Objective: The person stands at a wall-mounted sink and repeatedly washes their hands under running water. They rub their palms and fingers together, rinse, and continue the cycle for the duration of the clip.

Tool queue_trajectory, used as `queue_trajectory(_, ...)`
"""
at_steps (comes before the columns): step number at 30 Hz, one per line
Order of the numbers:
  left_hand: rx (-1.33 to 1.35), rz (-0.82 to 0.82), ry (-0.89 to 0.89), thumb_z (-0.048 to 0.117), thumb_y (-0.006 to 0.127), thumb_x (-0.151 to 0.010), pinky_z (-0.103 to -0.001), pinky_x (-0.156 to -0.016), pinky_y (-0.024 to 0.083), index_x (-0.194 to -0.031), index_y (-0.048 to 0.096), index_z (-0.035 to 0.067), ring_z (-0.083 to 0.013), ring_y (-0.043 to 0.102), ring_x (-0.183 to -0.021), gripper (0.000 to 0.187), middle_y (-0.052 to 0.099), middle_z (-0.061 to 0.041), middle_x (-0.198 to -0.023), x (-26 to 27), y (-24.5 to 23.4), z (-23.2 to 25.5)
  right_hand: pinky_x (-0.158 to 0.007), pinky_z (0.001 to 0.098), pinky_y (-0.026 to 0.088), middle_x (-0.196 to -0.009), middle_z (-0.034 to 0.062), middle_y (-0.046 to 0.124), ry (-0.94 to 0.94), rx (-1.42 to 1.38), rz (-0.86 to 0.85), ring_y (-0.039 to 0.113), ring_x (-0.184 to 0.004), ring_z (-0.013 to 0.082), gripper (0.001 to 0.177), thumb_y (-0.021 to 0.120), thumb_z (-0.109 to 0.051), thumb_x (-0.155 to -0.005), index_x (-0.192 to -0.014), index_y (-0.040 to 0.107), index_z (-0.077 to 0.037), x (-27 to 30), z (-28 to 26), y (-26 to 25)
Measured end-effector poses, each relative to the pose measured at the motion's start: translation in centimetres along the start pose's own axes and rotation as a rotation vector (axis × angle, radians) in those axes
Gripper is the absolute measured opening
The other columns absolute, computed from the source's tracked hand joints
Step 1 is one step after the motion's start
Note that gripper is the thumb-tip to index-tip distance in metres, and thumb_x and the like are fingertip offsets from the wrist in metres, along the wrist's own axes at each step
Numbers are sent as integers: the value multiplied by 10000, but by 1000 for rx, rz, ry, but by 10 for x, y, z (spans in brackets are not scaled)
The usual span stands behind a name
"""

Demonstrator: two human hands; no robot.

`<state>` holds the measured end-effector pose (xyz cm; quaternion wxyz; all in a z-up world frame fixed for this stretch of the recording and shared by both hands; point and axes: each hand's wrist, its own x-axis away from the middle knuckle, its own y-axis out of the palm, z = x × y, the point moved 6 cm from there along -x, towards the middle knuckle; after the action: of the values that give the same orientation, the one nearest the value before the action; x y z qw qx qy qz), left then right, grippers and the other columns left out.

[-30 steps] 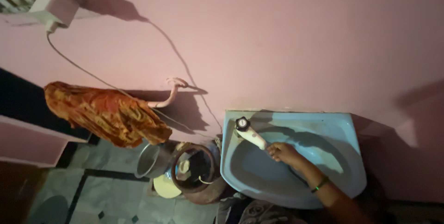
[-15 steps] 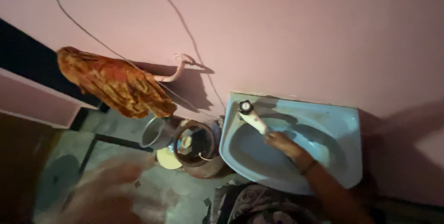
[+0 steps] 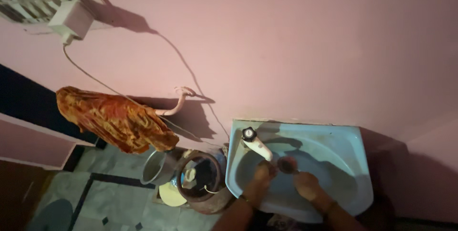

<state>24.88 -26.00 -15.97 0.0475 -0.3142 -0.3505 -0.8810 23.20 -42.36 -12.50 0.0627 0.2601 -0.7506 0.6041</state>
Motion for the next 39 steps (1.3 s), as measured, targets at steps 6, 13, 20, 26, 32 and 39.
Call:
queue_trajectory(6, -220, 128, -76, 247, 528, -1063, -313, -645, 545, -1053, 647, 92, -178, 629, -764, 195, 653, -61, -912, -12, 4, -1, -813, 498, 548, -1038, 169, 728, 133, -126, -171, 715, -928, 345, 379, 536, -217, -939, -1311, 600, -186, 4, 14, 14)
queue_trajectory(13, -727, -247, -39, 315, 534, -1079, -376, -591, 435, -993, 718, 23, -227, 527, -651, 356, 735, -94, -879, 3, 23, -7, -753, 517, 531, -954, 202, 731, 63, -399, 76, 701, -840, 391, 291, 582, -208, -897, -1159, 643, -99, -4, -7, 4)
queue_trajectory(20, -1371, -89, 676, 277, 653, -936, -426, -603, 525, -918, 735, 41, -338, 664, -666, 251, 698, -178, -778, 68, 32, 95, -712, 526, 514, -935, 215, 731, -61, -369, 313, 663, -822, 412, 210, 588, -214, -957, -989, 725, -58, -17, -13, 9)
queue_trajectory(26, -1371, 208, 1239, 171, 731, -841, -495, -929, 480, -1082, 667, 58, -411, 607, -1073, 274, 661, -190, -1110, 137, 76, 186, -692, 490, 550, -850, 171, 752, -125, -294, 390, 719, -757, 354, 259, 548, -195, -892, -938, 780, -91, -1, 52, -13)
queue_trajectory(32, -1278, 191, 1122, 123, 742, -825, -528, -993, 441, -1318, 525, -16, -476, 513, -1149, 556, 473, -320, -1342, 87, 88, 179, -742, 509, 517, -834, 190, 709, -37, -405, 31, 686, -789, 384, 351, 543, -310, -1041, -882, 690, -33, -11, -26, 12)
queue_trajectory(39, -1233, 443, 1043, 42, 722, -779, -527, -986, 446, -1128, 657, 82, -431, 493, -1179, 357, 533, -218, -1262, 60, 89, 167, -816, 490, 556, -1029, 205, 696, -92, -130, 213, 699, -932, 356, 287, 558, -278, -1016, -1092, 648, -16, -32, -57, 8)
